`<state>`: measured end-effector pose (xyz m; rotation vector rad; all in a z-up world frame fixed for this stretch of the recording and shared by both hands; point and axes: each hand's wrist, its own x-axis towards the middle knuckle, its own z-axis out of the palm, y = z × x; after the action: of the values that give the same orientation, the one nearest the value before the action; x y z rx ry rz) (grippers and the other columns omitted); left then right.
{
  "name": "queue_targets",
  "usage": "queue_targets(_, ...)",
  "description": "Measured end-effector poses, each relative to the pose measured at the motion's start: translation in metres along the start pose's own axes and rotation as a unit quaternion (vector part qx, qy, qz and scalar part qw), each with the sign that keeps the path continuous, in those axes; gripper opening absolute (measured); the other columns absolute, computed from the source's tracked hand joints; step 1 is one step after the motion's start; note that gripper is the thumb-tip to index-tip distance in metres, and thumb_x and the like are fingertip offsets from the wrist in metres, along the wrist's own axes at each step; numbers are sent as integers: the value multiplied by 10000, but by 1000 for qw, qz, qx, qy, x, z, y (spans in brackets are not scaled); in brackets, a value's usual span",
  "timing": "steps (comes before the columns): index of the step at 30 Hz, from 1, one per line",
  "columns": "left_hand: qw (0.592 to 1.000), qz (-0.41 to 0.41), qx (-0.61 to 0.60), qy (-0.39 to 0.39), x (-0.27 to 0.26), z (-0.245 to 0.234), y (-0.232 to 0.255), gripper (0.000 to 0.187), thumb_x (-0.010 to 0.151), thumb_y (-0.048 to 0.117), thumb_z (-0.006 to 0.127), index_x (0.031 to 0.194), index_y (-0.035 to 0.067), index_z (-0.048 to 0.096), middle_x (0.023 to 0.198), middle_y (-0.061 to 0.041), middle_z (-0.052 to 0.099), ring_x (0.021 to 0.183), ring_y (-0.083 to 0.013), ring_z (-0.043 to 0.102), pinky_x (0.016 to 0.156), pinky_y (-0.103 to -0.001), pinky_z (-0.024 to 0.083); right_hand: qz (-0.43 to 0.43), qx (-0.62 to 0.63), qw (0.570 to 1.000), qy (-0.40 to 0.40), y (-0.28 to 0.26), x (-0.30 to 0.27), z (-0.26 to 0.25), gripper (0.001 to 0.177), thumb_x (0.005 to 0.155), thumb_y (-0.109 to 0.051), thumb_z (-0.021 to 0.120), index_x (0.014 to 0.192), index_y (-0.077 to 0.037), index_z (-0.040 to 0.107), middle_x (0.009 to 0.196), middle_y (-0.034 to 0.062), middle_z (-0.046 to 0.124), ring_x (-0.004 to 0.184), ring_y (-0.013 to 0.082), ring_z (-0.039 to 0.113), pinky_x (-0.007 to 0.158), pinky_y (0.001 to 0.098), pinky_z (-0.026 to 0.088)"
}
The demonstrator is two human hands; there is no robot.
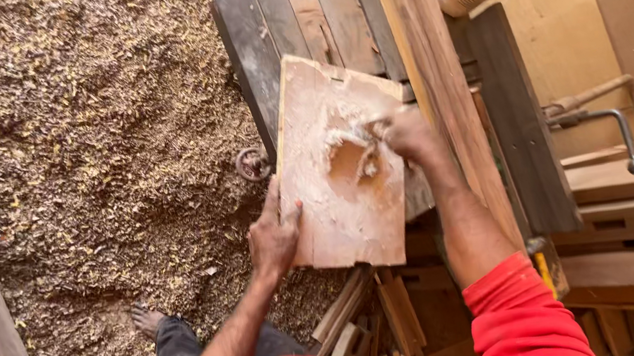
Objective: The person sands a wooden board and a long wooden beam by hand with a piece of sandpaper. They first sand the surface of a small flat board and then move to sand the edges and sides of a long wooden beam resting on a workbench.
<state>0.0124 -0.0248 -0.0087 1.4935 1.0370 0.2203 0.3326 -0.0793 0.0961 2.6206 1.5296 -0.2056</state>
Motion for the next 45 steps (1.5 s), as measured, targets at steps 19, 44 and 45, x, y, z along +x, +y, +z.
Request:
queue_targets(19, 1000, 13, 25, -10, 3, 19, -21, 759, 1008, 451, 598, 1646, 322, 207, 740, -71, 710, 453, -117, 470, 352, -306, 464, 307, 260, 911, -92, -104, -75, 31, 204, 910, -241, 747, 1086, -166, 820, 1005, 216, 729, 858, 348, 684, 743, 482, 569)
queue_targets(44, 992, 82, 61, 75, 11, 11, -24, 721, 983, 486, 590, 1612, 303, 289, 721, -72, 737, 461, -138, 594, 364, -312, 516, 73, 66, 995, 21, -41, -58, -36, 355, 840, -210, 691, 1166, -293, 801, 974, 103, 791, 720, 276, 714, 666, 406, 581)
queue_targets(45, 980, 127, 77, 133, 10, 15, -23, 705, 984, 496, 612, 1603, 306, 333, 720, -79, 738, 478, -140, 619, 382, -322, 527, 22, 52, 998, 23, -37, -35, -38, 423, 815, -159, 671, 1191, -296, 807, 1002, 117, 787, 777, 270, 722, 703, 396, 592)
